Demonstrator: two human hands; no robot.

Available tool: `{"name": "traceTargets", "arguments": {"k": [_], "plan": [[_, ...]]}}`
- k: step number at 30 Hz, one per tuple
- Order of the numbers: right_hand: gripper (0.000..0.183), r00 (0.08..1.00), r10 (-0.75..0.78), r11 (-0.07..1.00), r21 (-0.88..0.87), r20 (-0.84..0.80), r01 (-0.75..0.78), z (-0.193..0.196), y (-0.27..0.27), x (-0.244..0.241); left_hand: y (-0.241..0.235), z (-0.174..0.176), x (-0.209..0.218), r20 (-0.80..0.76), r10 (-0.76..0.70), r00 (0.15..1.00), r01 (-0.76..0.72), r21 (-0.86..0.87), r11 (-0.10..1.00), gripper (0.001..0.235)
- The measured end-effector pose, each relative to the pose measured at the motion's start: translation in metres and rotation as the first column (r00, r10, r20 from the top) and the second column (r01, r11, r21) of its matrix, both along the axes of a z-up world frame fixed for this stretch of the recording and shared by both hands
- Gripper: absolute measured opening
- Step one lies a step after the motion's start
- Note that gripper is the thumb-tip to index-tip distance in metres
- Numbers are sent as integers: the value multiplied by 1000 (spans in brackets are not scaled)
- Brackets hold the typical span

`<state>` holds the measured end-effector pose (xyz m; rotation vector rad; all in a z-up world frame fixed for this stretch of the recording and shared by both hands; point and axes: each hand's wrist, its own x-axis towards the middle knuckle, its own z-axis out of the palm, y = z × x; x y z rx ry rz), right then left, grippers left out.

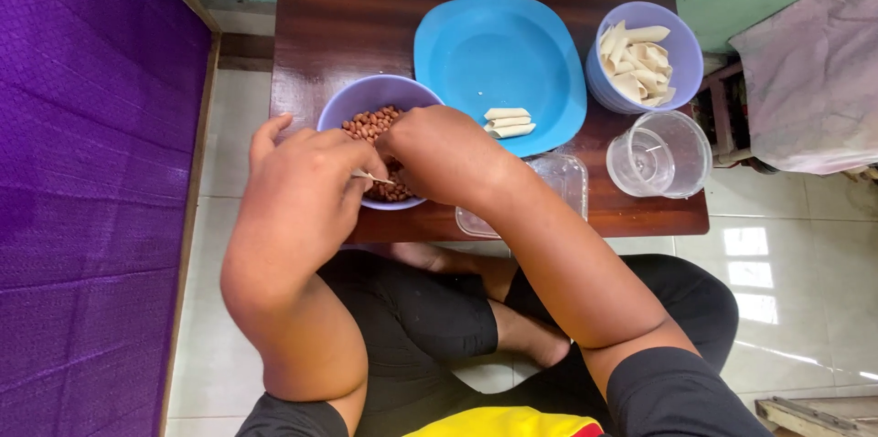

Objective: The person sits on the floor and wraps peanuts in small, square dough sheets. They place a peanut on a sheet, fold it into a roll, and dip the edge in water to seal it before placing the finished item on a blue plate.

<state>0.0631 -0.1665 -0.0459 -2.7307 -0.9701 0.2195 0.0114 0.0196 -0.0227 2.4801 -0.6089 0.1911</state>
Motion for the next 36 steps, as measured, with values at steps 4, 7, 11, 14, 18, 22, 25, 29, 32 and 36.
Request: {"name": "traceTargets", "arguments": {"k": [4,7,11,14,18,22,25,29,32,36], "plan": [[6,999,-27,998,49,-27,28,-4,4,3,0,-5,2,29,-2,1000,2,-1,1000,18],[6,996,-45,998,42,-75,49,-1,6,1,0,-5,4,8,-25,1000,25,-11,1000,17],[8,999,-33,997,68,-37,36,2,8,-2,1,-3,3,13,-23,1000,23,1,1000,15],[8,998,-40,998,39,-39,42,1,9,-1,1,0,2,18,-12,1000,12,3,1000,15],[7,998,-54,996,72,-40,57,-11,7,4,-2,2,0,0,-2,1000,2,28,1000,17],[10,999,-32,997,67,-7,32,-10,7,2,-3,-2,1,4,3,1000,-3,27,1000,16],[8,998,-59,996,67,-14,60,-6,7,0,-3,-6,3,5,-3,1000,3,49,999,17],[3,999,-46,986,158,-10,47,0,4,-5,-4,-10,4,18,-14,1000,13,36,999,16],[6,998,-52,970,241,34,42,14,-1,-14,-4,-4,2,60,-27,998,27,-12,1000,14],[17,994,-40,910,415,105,-7,34,-17,-29,-11,5,0,132,-76,988,86,-73,994,12]]}}
